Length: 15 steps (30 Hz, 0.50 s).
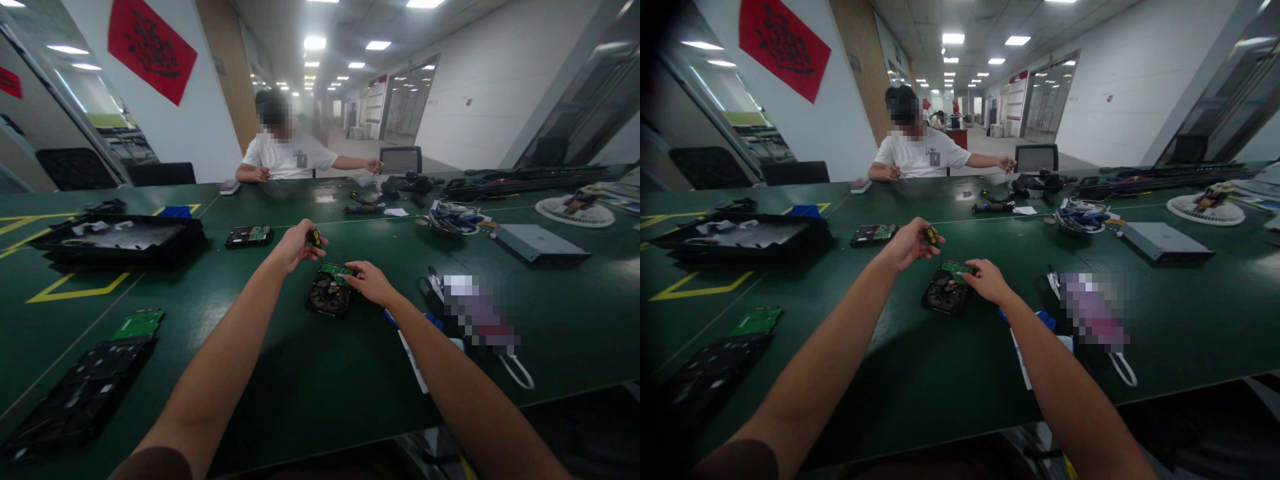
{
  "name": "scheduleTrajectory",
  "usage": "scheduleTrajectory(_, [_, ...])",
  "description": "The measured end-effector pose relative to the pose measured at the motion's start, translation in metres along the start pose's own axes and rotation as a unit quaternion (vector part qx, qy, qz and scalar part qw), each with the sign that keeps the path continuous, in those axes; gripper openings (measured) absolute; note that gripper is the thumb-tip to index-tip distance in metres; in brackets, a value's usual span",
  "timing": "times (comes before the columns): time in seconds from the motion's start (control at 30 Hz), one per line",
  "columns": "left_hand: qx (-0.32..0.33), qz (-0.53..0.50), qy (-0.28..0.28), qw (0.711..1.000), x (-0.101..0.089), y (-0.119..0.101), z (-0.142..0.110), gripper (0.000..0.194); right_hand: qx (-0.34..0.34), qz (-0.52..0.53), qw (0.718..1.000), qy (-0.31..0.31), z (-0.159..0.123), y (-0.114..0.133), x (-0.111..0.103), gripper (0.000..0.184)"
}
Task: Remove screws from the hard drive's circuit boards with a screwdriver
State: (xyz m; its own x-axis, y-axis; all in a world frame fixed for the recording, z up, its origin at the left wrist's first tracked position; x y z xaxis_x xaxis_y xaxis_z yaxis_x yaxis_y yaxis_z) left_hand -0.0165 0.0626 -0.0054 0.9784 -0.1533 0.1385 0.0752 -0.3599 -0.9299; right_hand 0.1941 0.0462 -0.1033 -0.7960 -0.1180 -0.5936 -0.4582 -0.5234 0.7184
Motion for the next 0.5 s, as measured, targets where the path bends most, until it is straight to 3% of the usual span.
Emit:
scheduleTrajectory(0.17, [0.037, 0.031, -0.051, 0.998, -0.0052, -0.0058, -0.0037, 0.028, 0.002, 0.002, 1.0, 0.006, -0.0005, 0.0002, 0.0007, 0.049])
scheduleTrajectory(0.37, [0.008, 0.017, 0.002, 1.0, 0.0029, -0.0021, -0.0044, 0.027, -0.006, -0.007, 1.0, 0.004, 0.0, -0.0004, 0.001, 0.047])
scheduleTrajectory(0.5, [0.017, 0.009, -0.024, 1.0, -0.0018, -0.0031, -0.0024, 0.026, -0.014, -0.013, 1.0, 0.003, 0.0007, 0.0002, 0.0006, 0.046])
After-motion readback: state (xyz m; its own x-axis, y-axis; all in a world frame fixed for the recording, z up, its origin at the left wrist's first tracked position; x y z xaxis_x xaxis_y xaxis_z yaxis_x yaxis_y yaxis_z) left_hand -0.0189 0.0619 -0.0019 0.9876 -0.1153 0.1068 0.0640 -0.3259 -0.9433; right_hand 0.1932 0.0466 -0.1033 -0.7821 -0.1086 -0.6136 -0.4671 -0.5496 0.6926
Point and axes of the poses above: each hand's wrist, its own z-axis towards the middle knuckle, its own x-axis out of the palm, y = z × x, the point moved 6 cm from there along z, towards the middle knuckle, and after that the axes turned 15 degrees about -x, right-handed, at the moved point
